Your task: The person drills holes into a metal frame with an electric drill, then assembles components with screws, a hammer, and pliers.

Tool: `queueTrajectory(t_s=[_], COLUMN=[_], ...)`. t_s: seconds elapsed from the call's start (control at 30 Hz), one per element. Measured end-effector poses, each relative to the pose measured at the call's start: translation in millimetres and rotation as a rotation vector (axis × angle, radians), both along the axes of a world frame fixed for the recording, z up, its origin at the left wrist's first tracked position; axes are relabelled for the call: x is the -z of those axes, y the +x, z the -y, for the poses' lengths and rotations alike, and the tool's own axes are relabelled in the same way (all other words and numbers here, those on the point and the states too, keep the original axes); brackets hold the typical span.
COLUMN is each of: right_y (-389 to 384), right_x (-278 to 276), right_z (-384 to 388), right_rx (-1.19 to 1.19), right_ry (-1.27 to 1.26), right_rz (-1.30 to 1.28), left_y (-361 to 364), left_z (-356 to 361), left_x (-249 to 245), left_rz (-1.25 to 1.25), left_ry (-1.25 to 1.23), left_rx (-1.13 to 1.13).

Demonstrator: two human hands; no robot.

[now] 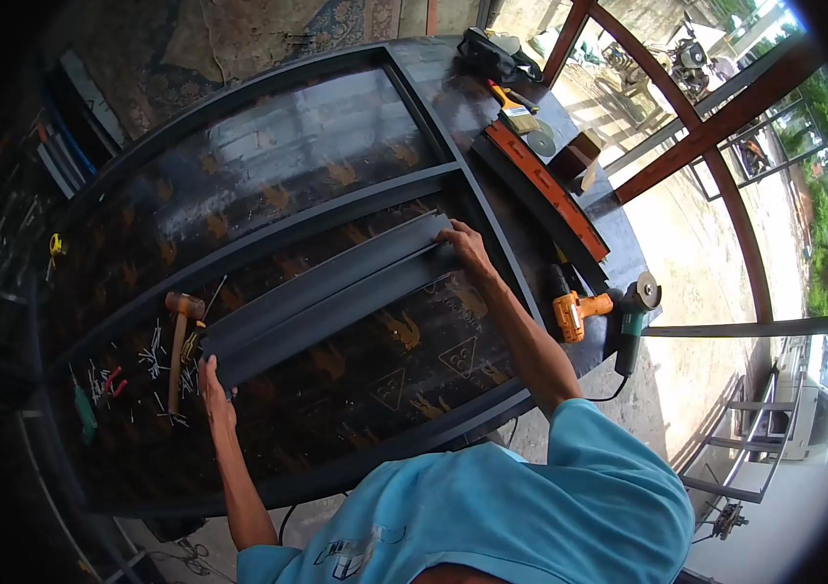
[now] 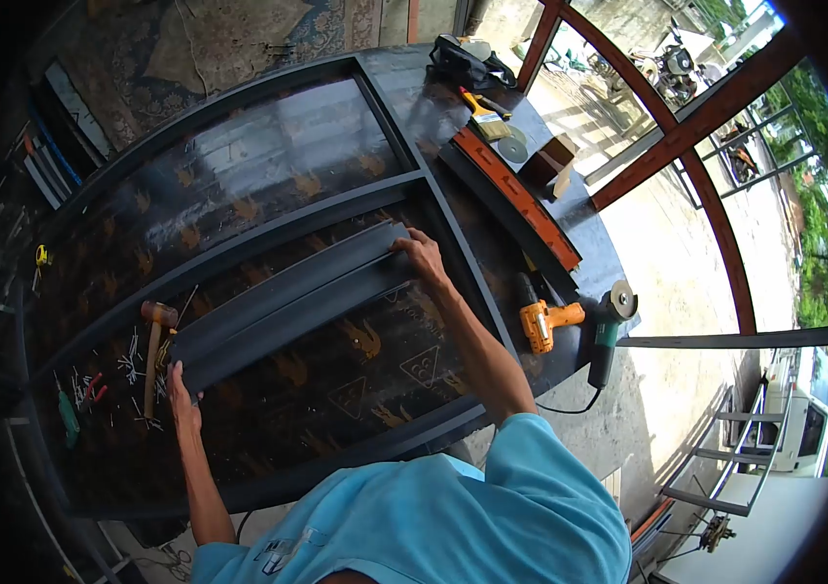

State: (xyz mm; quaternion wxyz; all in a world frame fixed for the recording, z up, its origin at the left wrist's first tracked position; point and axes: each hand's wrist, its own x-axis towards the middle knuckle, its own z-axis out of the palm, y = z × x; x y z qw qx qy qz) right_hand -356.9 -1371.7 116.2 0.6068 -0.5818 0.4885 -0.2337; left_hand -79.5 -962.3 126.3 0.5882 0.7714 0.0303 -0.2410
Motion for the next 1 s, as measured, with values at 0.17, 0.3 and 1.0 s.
queueTrajectory(t_s=[0.17, 0.3, 1.0], right_y=[-105.8, -221.9, -413.7], right_x=[-74.6, -62.8, 33.0], right_z=[41.9, 137.7, 167.5], right_rx=[0.247, 0.433, 0.261], right_ry=[0.06, 0.102, 0.262], right_rz=[0.185, 0.285, -0.117], left_y=[-25.8, -63.1, -150.2], left_z=[110.9, 274.8, 779.4], left_x=[-63.4, -102.5, -4.8], left_rz=[0.137, 0.156, 0.11], left_ry=[-0.159, -0.24, 0.563], left_rx=[0.284, 0.524, 1.345])
